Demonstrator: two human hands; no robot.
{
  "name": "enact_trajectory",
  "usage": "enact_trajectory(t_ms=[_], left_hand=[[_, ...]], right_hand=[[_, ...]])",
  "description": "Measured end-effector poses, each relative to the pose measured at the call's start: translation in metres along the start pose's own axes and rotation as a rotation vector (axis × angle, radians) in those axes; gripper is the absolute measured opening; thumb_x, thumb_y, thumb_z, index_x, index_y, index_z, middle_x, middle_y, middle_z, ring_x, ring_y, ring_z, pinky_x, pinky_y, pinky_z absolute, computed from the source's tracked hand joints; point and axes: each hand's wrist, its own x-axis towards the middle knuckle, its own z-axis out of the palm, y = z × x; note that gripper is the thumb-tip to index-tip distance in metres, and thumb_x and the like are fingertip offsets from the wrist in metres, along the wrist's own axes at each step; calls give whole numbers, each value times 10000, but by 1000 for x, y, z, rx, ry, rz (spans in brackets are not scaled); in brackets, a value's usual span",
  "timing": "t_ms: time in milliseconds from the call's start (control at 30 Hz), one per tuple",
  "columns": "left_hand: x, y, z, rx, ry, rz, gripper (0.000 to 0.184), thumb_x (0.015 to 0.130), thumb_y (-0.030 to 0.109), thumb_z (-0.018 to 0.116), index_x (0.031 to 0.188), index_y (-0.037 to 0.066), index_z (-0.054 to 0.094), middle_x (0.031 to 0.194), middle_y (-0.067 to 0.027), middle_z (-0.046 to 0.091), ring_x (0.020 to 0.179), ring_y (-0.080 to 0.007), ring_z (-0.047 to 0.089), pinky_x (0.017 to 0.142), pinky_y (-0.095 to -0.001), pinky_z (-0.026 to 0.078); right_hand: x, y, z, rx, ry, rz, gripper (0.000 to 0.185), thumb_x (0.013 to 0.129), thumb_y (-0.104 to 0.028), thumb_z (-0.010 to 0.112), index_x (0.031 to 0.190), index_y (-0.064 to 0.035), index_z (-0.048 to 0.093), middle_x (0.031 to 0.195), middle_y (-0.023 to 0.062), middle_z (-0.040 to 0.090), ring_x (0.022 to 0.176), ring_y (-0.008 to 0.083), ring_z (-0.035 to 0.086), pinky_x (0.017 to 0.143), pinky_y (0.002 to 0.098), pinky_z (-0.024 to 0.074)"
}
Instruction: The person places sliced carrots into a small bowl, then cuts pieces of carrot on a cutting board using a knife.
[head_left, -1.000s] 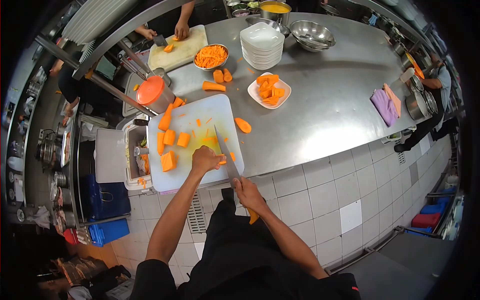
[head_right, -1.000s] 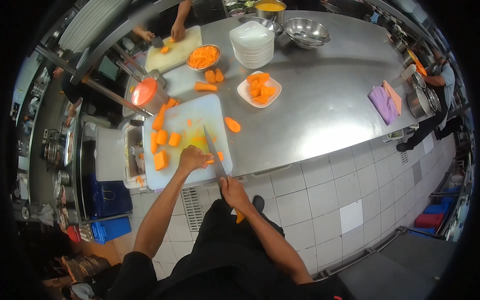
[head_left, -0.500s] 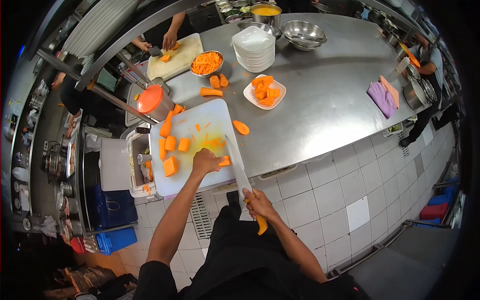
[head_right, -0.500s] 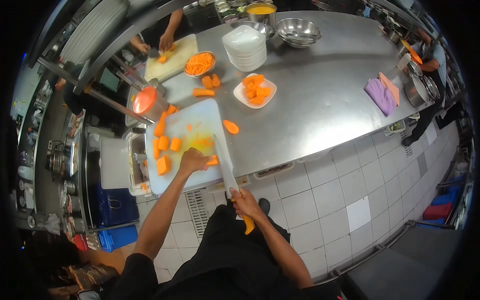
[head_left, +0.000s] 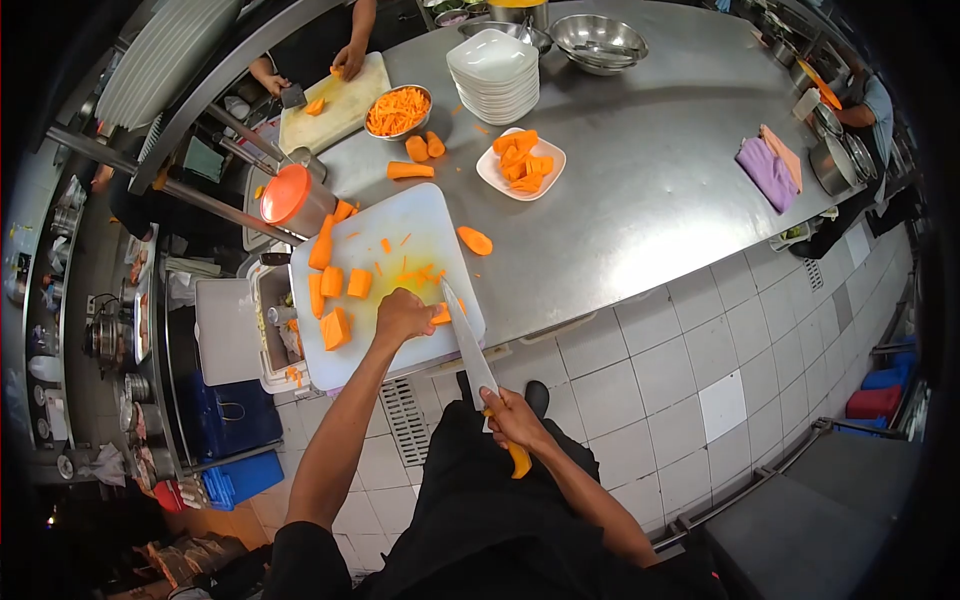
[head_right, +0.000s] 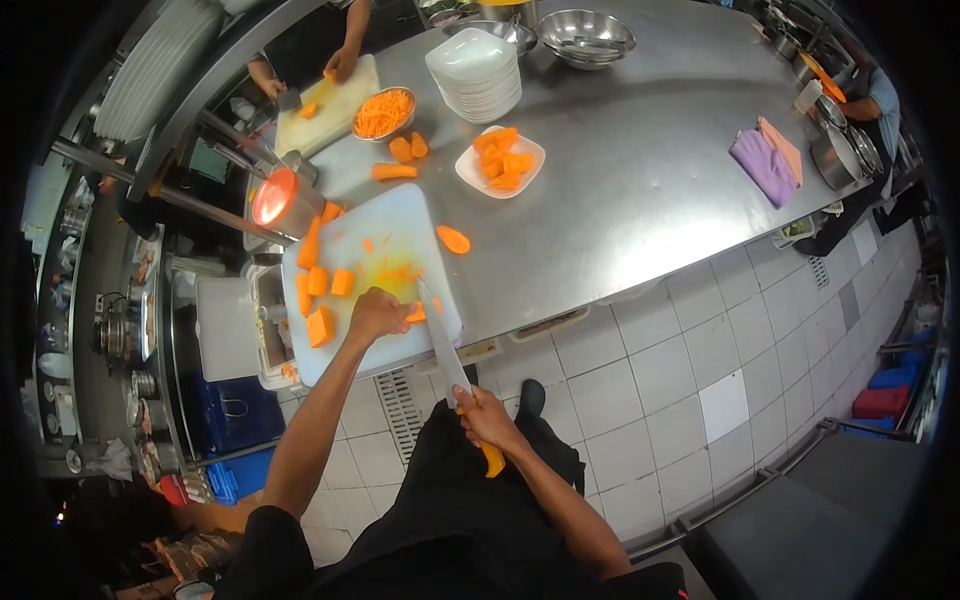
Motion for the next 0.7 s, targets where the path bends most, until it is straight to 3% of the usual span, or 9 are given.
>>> enact_trajectory(t_ms=[700], left_hand=[[-4,3,-3,-25,9,22,396,843,353,737,574,80,641,545,-40,674,468,-101,629,573,-276,524]], right_hand=[[41,-27,10,-53,30,-76,440,1034,-490,467,944,-61,459,647,16,435,425,85,396,381,267,373]])
